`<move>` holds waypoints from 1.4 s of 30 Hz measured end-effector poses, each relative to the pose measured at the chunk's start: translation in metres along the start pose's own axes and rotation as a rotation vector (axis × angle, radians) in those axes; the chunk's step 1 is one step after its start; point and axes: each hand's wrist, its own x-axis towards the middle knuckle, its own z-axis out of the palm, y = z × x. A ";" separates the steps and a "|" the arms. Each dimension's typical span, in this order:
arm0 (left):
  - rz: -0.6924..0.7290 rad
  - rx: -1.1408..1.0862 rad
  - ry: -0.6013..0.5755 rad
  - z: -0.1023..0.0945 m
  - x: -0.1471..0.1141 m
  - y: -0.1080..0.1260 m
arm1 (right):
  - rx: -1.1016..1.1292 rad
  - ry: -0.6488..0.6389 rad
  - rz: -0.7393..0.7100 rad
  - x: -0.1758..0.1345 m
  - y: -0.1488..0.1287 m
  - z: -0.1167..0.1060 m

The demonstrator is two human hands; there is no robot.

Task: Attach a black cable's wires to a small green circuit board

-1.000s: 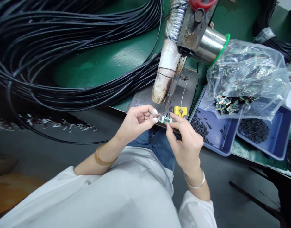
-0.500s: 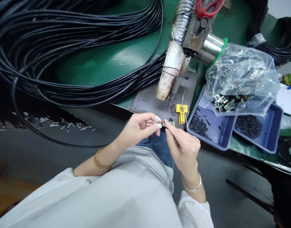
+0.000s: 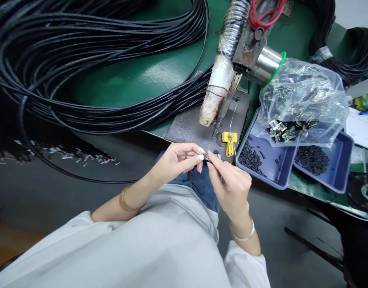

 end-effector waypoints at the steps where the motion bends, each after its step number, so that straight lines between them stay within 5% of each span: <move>1: 0.000 -0.005 0.014 0.000 0.000 0.000 | 0.001 0.003 -0.003 0.000 0.001 0.000; 11: -0.024 0.029 0.039 -0.003 0.003 -0.003 | 0.037 -0.116 -0.103 -0.003 0.002 0.003; 21: -0.041 0.098 0.001 -0.001 -0.001 -0.002 | -0.170 -0.024 -0.134 0.004 0.010 0.000; 27: -0.013 0.060 0.016 -0.003 0.000 -0.004 | -0.025 -0.035 -0.037 0.005 0.007 0.007; 35: -0.034 0.050 0.026 -0.001 -0.001 -0.001 | -0.084 -0.042 -0.107 0.004 0.008 0.005; 37: -0.024 0.036 0.027 0.001 -0.001 -0.002 | -0.014 -0.076 -0.034 0.003 0.007 0.006; 40: -0.008 -0.095 0.052 0.003 -0.002 -0.003 | 0.363 -0.167 0.278 0.000 0.004 0.005; 42: 0.014 -0.124 0.065 0.003 -0.002 -0.002 | 0.562 -0.112 0.427 -0.001 0.003 0.002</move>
